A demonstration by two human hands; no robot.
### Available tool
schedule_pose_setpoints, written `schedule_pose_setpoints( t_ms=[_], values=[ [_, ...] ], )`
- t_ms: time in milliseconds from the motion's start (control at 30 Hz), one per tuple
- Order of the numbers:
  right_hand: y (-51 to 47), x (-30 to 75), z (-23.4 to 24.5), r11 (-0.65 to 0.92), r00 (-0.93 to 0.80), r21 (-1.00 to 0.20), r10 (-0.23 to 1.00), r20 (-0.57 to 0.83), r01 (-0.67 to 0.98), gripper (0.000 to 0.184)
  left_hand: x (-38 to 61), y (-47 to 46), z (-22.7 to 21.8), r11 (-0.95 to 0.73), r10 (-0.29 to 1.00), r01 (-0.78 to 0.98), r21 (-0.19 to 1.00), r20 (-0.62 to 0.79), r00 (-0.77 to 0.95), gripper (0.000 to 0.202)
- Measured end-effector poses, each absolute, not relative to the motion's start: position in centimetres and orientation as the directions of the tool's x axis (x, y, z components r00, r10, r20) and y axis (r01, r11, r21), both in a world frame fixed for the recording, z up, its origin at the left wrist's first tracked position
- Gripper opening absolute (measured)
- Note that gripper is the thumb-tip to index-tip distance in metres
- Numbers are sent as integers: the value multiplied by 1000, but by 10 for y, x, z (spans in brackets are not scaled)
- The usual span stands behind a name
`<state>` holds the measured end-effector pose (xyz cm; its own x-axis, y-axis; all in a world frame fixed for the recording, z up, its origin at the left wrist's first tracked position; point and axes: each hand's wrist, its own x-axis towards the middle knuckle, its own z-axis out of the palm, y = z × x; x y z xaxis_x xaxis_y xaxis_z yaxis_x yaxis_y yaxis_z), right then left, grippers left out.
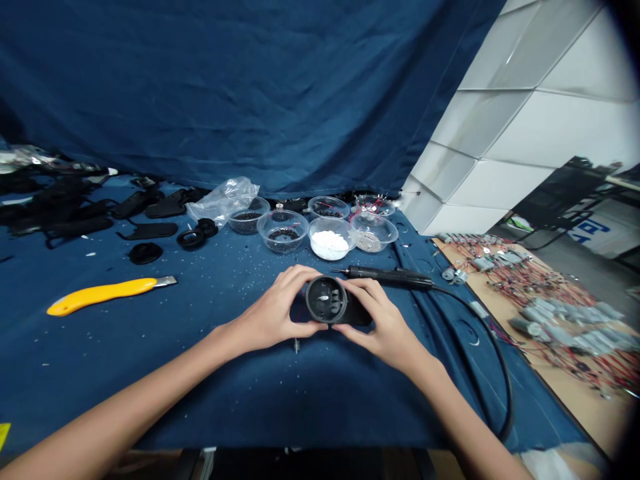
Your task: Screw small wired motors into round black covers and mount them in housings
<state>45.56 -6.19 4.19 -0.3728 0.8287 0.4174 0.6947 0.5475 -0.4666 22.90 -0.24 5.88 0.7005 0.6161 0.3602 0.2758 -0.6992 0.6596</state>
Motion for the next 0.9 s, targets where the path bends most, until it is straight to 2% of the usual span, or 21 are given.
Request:
schedule_pose_setpoints(
  t_ms=[200, 400, 600, 900],
  values=[
    [-63, 455, 41, 549, -357, -517, 831, 427, 657, 59, 229, -4, 60, -697, 622, 286, 657, 356, 697, 56],
    [-65, 455, 40, 522, -321, -567, 849, 420, 637, 56, 230, -7, 62, -653, 650, 275, 705, 337, 681, 61],
    [-66, 453, 39, 514, -315, -589, 855, 412, 624, 52, 233, -8, 65, -635, 663, 250, 731, 350, 662, 50],
    [-66, 446, 40, 504, -277, -634, 861, 427, 587, 45, 240, -8, 65, -584, 684, 181, 791, 359, 635, 47]
  ],
)
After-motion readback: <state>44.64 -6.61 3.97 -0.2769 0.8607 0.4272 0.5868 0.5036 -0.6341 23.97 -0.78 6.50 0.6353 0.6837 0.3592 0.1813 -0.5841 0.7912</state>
